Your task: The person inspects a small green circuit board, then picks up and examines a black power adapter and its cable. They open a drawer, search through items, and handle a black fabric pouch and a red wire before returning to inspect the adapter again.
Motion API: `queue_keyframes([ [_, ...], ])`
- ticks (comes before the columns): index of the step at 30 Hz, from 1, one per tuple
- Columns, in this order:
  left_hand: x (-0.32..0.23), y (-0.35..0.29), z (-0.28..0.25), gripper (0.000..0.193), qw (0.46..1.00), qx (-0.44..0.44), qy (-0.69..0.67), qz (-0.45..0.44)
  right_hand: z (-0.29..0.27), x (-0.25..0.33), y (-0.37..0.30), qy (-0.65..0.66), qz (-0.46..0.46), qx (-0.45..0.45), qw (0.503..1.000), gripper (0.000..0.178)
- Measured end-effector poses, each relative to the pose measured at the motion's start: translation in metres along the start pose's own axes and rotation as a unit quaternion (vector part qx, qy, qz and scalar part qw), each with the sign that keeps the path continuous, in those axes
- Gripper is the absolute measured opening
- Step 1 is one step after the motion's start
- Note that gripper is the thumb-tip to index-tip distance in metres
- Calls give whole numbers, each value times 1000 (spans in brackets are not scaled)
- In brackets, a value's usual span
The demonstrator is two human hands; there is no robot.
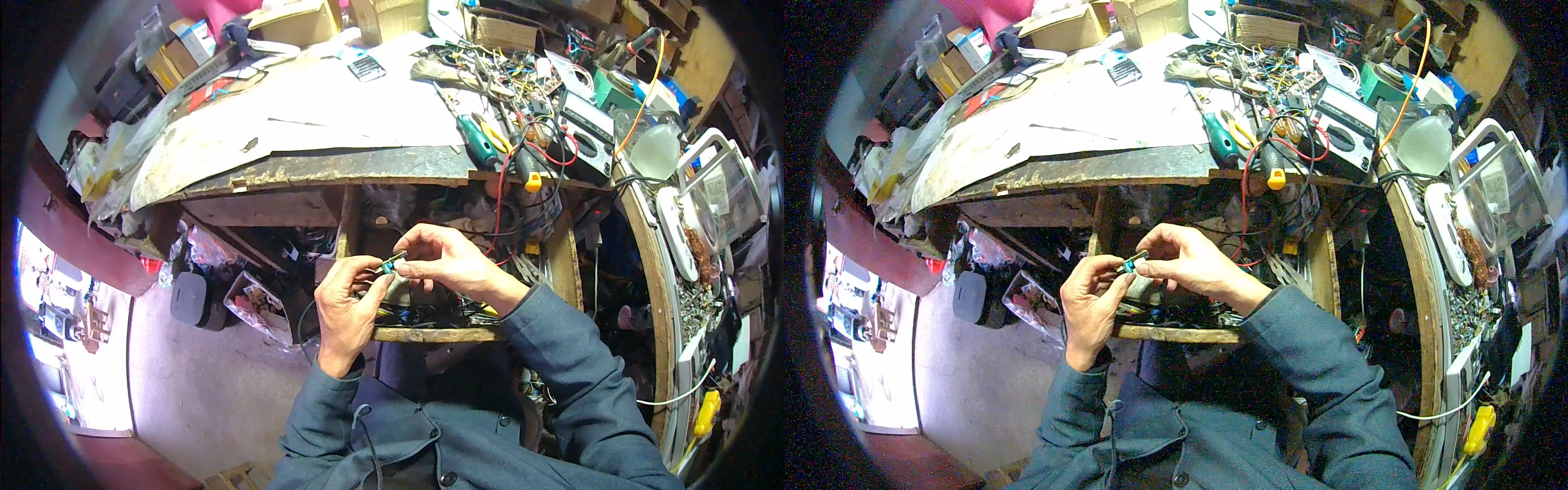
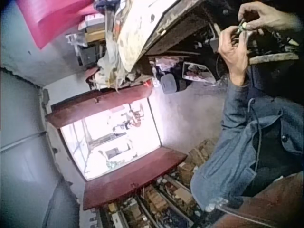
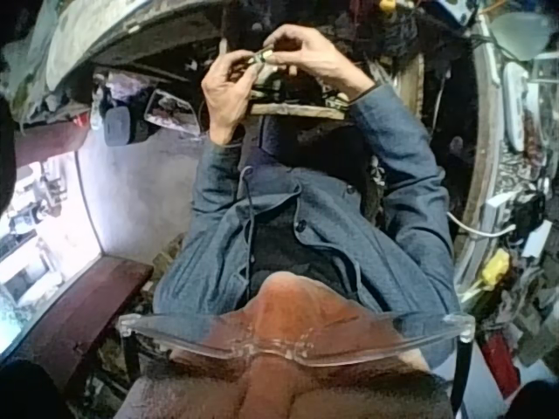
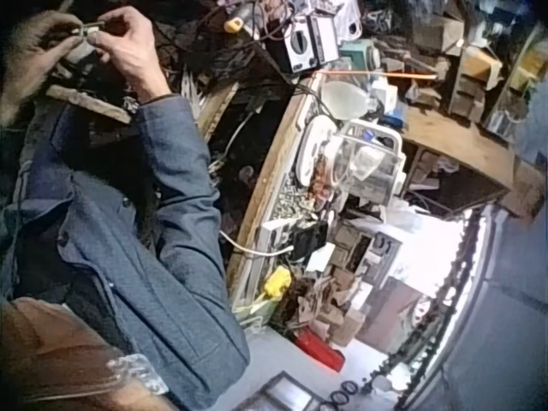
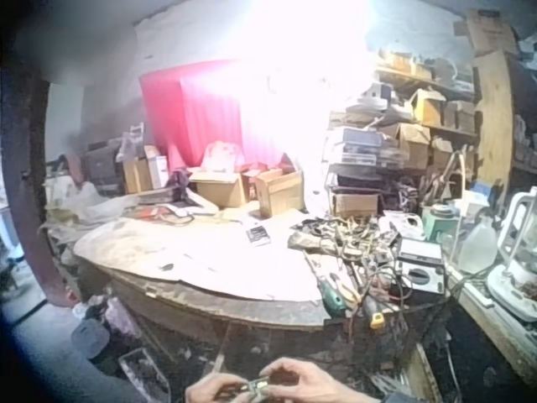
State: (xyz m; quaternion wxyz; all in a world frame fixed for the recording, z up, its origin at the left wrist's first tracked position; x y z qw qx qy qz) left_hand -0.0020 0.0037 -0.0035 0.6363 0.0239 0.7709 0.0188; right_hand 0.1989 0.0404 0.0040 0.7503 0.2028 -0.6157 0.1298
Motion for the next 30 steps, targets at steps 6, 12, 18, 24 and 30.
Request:
queue_keyframes([
  [6,-8,1,2,21,1000,14,-13,13,6,8,-3,-204,-102,-25,973,31],
  [12,-1,2,3,23,999,25,-22,-1,11,17,-4,-352,-181,-38,918,26],
  [18,-5,0,2,24,999,11,18,32,12,16,-4,-382,-227,-43,895,22],
  [24,-9,-3,1,28,998,-2,53,24,9,11,-5,-399,-252,-38,880,19],
  [30,-5,-2,4,30,1000,5,29,11,8,11,-7,-410,-271,-34,870,18],
])
Point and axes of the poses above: each hand's wrist, its own y-axis towards the middle knuckle, its own z-axis out of the palm, x = y × z, the point moved 1 cm from there along y, towards the middle knuckle, and after that the axes turned 15 degrees about -z, right-handed, at the moved point
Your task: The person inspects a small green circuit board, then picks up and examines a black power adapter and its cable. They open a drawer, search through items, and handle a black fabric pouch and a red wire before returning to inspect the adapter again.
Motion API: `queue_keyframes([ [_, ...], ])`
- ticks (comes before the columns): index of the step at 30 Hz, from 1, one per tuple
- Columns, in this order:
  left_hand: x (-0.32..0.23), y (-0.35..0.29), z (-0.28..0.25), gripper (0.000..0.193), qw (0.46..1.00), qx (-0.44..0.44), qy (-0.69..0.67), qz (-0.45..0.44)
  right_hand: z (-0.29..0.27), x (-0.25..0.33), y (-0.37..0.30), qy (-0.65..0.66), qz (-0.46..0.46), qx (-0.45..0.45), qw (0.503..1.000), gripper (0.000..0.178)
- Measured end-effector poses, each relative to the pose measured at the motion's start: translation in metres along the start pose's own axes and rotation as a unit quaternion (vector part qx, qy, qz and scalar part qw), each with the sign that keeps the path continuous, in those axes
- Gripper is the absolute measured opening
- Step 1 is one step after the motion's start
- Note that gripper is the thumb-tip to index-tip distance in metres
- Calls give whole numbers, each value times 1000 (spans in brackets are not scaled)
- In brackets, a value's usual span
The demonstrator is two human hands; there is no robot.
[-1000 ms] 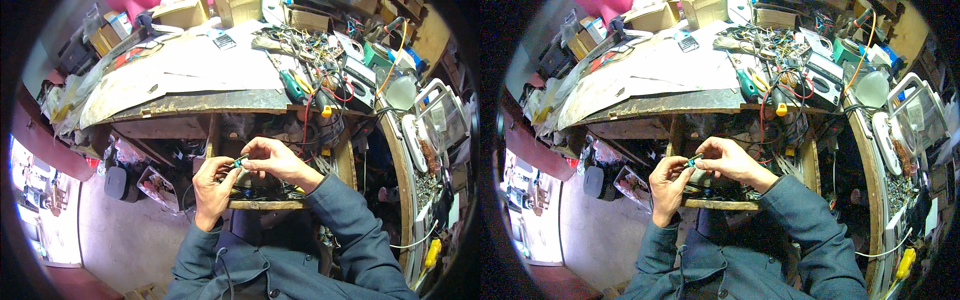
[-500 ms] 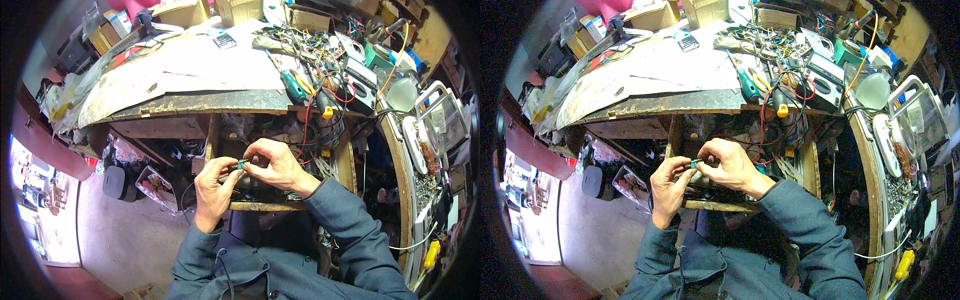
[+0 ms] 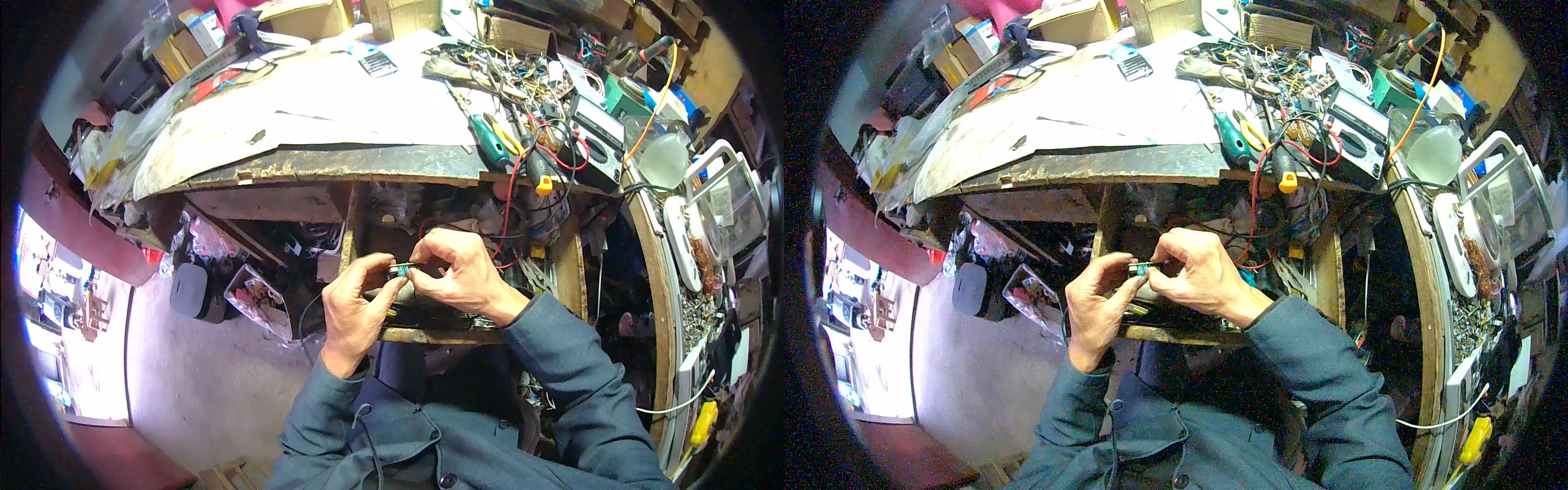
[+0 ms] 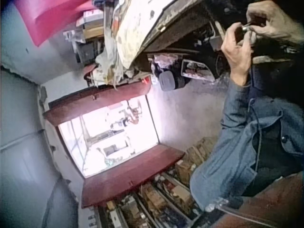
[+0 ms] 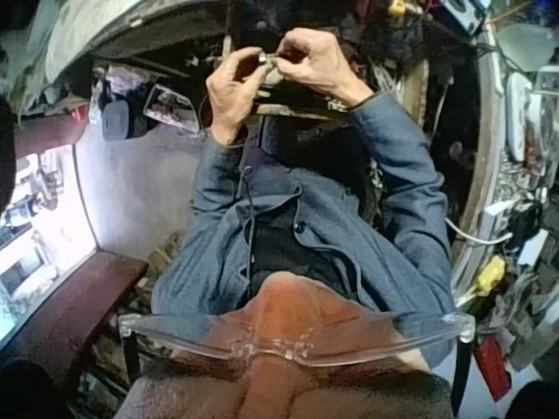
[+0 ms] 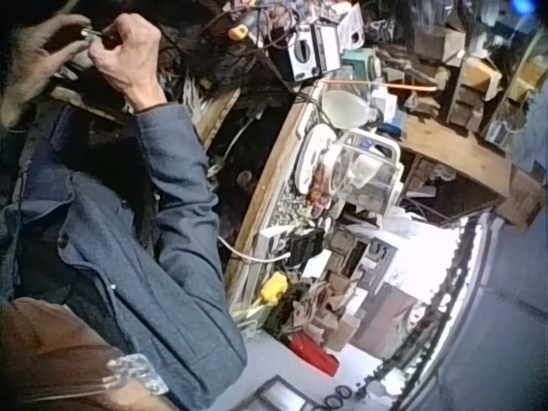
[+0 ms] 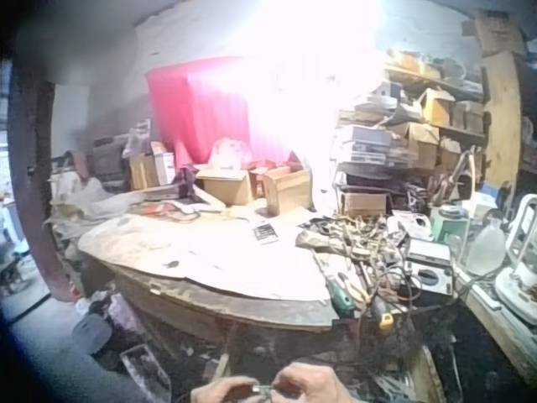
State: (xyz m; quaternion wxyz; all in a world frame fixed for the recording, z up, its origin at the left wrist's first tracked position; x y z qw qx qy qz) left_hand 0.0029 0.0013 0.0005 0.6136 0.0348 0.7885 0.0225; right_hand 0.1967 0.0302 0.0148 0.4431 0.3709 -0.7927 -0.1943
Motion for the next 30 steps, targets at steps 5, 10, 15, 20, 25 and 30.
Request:
queue_keyframes([
  [5,2,-2,-1,24,999,4,-43,-8,-2,6,4,23,6,3,1000,18],
  [10,2,1,-3,24,996,-7,-66,53,1,4,5,52,-61,-46,996,22],
  [15,4,1,-3,25,993,12,-109,50,1,6,5,77,-11,-43,996,27],
  [20,8,-2,0,44,986,13,-165,-5,0,9,6,72,28,-14,997,42],
  [25,9,-2,-2,51,988,34,-152,-16,3,4,3,101,49,15,994,46],
  [30,6,-2,-1,59,984,51,-167,-24,1,7,4,116,84,17,989,41],
])
Point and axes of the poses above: each hand's wrist, its own y-axis towards the middle knuckle, its own z-axis out of the palm, x = y × z, the point moved 1 cm from there along y, towards the middle knuckle, and after that the axes turned 15 degrees about -z, right-handed, at the moved point
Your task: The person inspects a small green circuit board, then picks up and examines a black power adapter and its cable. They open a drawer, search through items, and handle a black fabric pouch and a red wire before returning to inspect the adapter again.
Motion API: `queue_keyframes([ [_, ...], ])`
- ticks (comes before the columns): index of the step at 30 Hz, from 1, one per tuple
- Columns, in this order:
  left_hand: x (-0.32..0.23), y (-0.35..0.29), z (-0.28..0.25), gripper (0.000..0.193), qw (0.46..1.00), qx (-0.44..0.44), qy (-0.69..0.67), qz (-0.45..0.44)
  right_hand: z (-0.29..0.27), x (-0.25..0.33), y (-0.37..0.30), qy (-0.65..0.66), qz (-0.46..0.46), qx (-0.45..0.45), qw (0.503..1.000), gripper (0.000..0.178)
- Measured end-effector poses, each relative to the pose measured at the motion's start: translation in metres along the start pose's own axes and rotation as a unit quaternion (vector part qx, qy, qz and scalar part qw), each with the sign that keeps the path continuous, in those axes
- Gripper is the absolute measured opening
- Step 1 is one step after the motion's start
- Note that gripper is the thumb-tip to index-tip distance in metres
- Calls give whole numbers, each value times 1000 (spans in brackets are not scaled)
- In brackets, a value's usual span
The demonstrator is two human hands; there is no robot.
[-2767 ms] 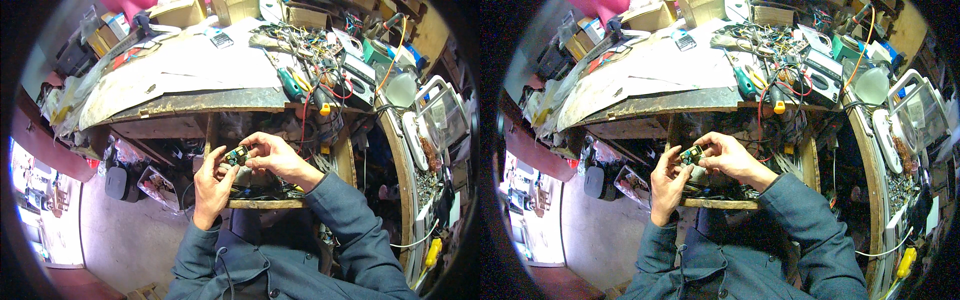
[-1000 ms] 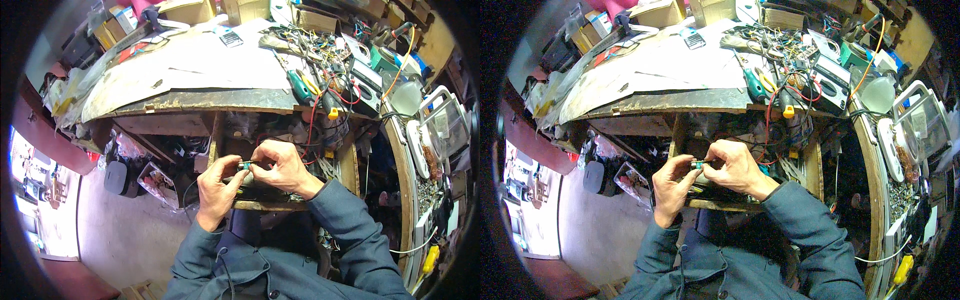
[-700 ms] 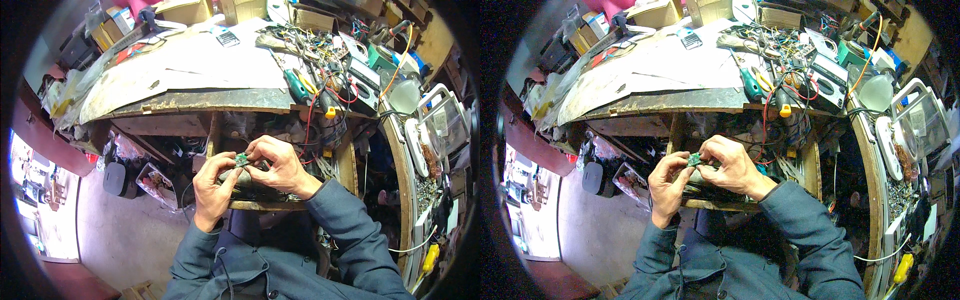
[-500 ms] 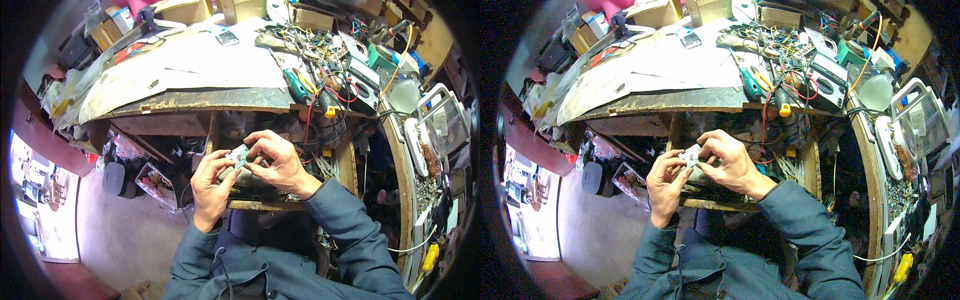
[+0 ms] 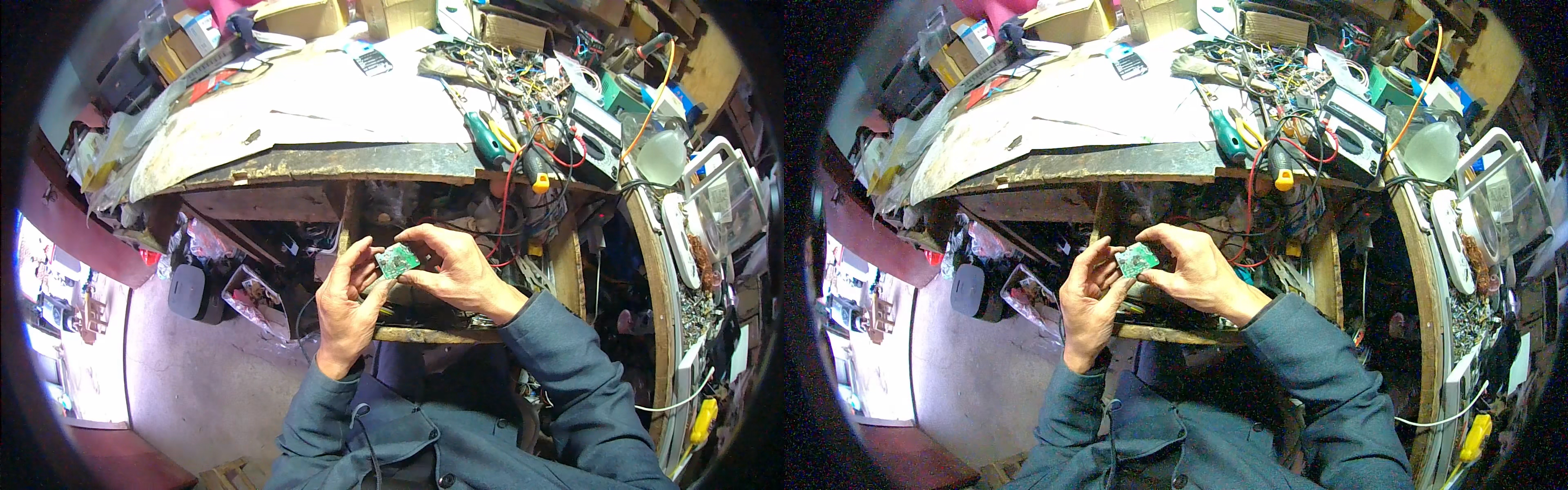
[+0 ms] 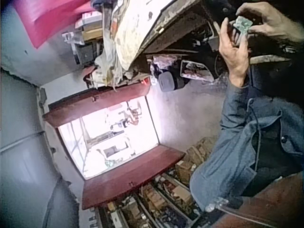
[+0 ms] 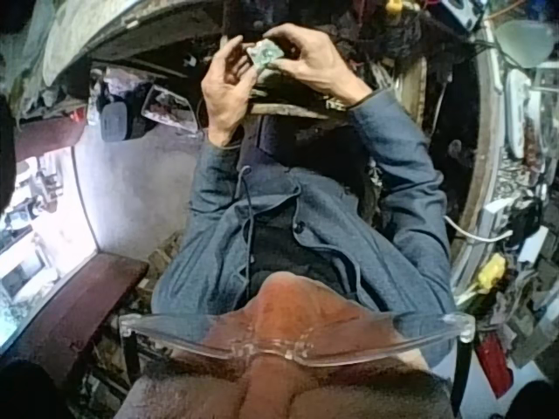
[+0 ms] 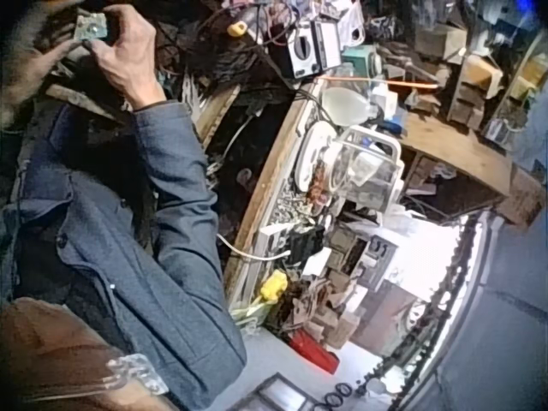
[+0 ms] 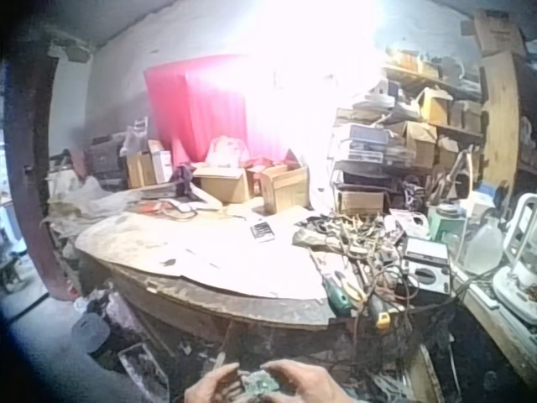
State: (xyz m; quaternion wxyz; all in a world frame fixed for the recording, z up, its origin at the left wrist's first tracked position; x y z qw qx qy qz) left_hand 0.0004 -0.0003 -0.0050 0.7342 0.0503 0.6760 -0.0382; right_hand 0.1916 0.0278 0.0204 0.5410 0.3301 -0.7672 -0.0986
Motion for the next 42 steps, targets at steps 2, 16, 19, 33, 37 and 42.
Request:
queue_keyframes([
  [2,0,0,0,61,1000,4,5,5,0,0,0,3,1,-1,1000,40],
  [16,-1,0,0,62,999,1,38,9,-2,5,3,-33,6,0,999,38],
  [19,-2,1,0,61,998,-2,62,16,-1,0,0,-33,1,-7,999,39],
  [33,-10,4,-5,51,999,34,-11,-29,-1,-1,0,-72,-32,9,997,42],
  [37,-9,6,-7,51,998,51,-15,-24,-1,0,-1,-74,-28,9,997,42],
  [42,-7,8,-9,50,997,58,-33,-37,-1,0,-1,-69,-34,6,997,43],
])
Point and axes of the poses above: each hand's wrist, its own y-axis towards the middle knuckle, its own z-axis out of the palm, x = y × z, the point moved 1 cm from there along y, towards the middle knuckle, and after that the axes turned 15 degrees about -z, right-handed, at the moved point
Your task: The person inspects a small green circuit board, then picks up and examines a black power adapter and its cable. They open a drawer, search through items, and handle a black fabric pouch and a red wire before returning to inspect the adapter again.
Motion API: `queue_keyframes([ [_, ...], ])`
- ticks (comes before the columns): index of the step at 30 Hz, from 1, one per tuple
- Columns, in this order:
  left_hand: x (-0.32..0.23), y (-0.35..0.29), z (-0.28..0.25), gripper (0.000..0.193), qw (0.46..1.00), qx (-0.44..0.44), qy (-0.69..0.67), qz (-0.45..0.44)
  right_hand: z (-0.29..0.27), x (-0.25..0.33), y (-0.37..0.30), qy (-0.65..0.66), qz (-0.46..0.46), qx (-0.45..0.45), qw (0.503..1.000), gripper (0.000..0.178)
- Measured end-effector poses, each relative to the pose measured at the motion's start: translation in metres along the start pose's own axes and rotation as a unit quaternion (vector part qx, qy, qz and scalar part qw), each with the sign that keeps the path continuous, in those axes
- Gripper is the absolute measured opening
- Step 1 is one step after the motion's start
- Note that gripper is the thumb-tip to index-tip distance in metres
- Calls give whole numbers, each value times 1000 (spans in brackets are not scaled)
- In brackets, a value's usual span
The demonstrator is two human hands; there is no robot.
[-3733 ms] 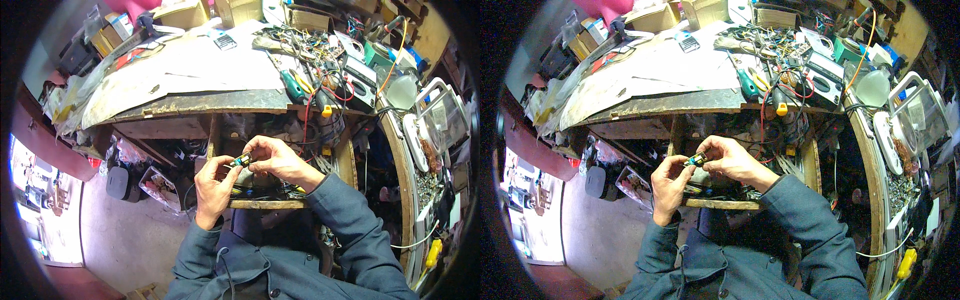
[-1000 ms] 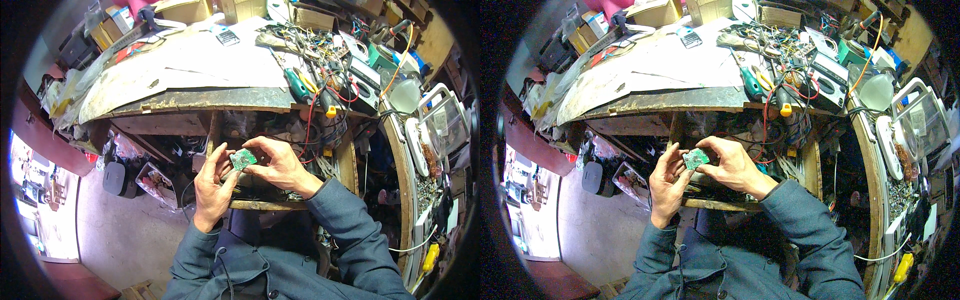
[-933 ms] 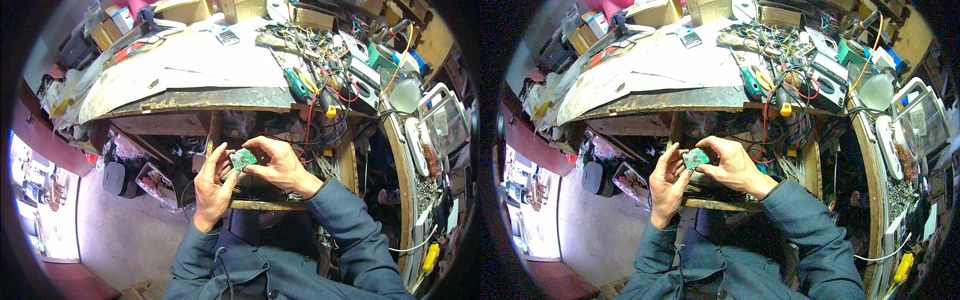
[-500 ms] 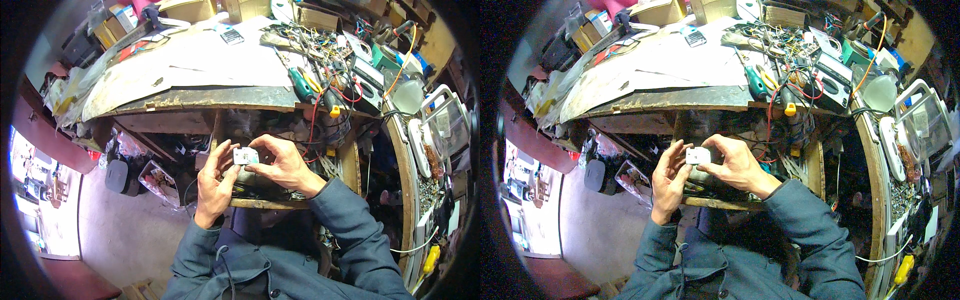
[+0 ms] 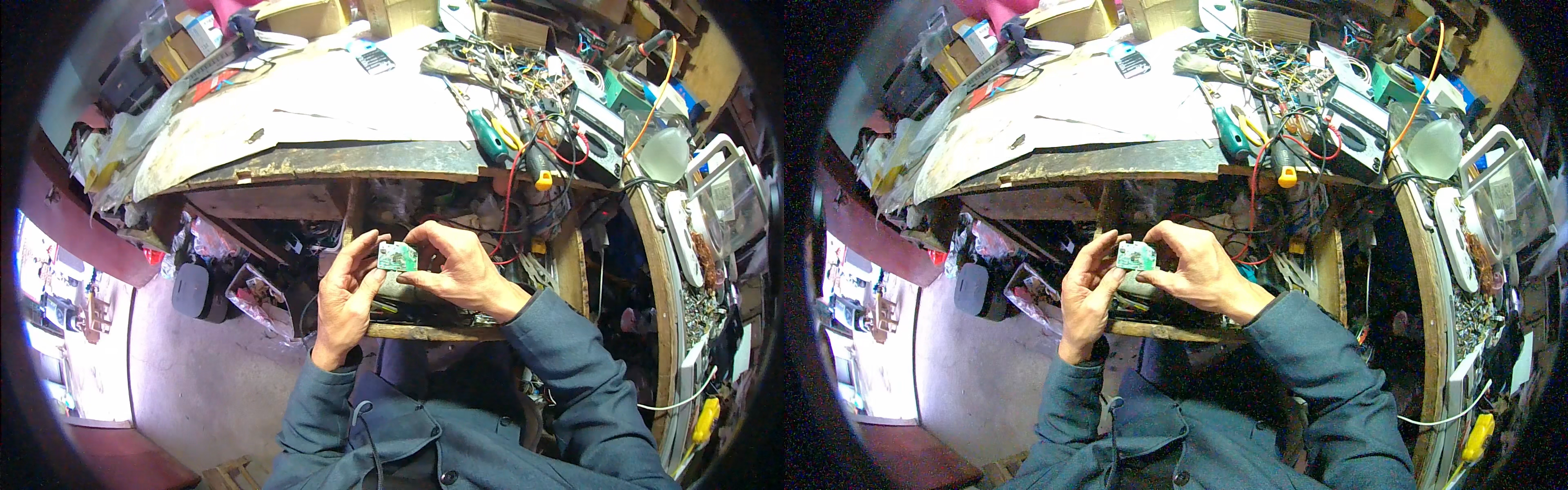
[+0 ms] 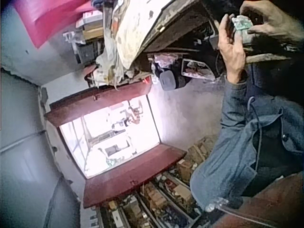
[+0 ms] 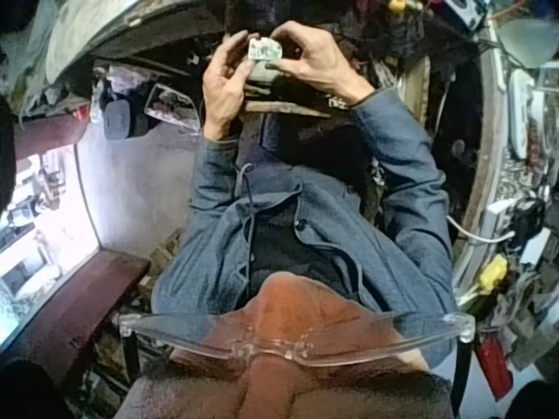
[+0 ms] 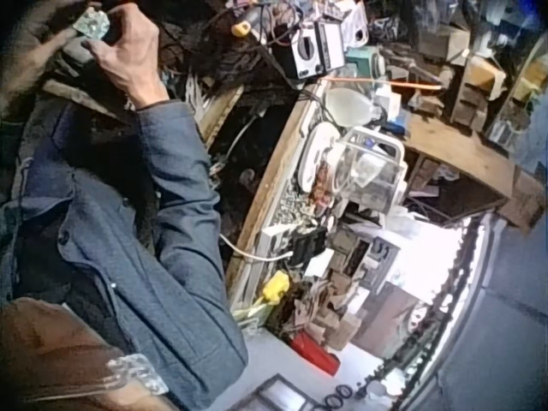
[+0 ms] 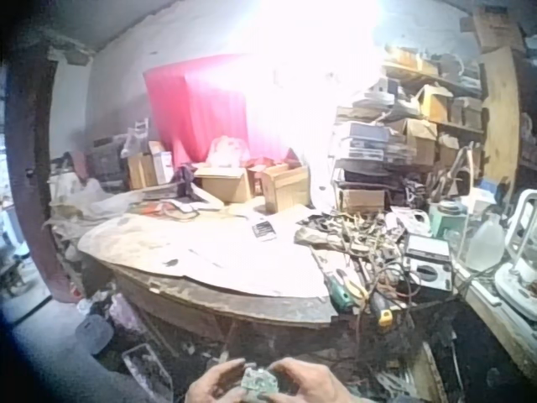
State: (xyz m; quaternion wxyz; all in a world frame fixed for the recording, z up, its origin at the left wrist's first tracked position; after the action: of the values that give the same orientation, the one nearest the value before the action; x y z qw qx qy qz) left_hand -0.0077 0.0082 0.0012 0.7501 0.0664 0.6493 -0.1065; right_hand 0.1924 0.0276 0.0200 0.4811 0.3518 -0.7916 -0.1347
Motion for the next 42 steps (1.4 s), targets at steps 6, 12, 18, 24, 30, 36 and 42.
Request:
queue_keyframes([
  [6,0,0,-1,50,1000,4,0,4,1,-2,0,-3,-13,-2,1000,43],
  [12,-1,1,-2,50,1000,9,3,-2,0,0,0,-14,-7,5,1000,44],
  [18,-1,1,-1,49,1000,3,0,0,-1,1,0,-18,-15,3,1000,43],
  [24,-2,0,-2,50,1000,3,-10,-3,-2,5,2,9,11,2,1000,43],
  [30,1,0,-2,49,999,-4,-40,1,1,-3,0,179,102,-21,978,44],
  [36,4,1,-4,49,998,-11,-57,7,-2,-9,1,334,198,-20,921,46],
  [42,5,1,-4,49,998,-11,-63,9,-5,-5,2,362,205,-42,908,43],
])
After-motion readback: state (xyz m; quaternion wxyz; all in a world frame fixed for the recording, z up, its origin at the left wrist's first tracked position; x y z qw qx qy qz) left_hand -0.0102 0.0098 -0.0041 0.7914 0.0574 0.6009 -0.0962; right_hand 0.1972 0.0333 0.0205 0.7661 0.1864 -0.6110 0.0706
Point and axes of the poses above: each hand's wrist, its own y-axis towards the middle knuckle, its own z-axis out of the palm, x = y × z, the point moved 1 cm from there along y, towards the middle knuckle, and after that the axes turned 15 degrees about -z, right-handed, at the moved point
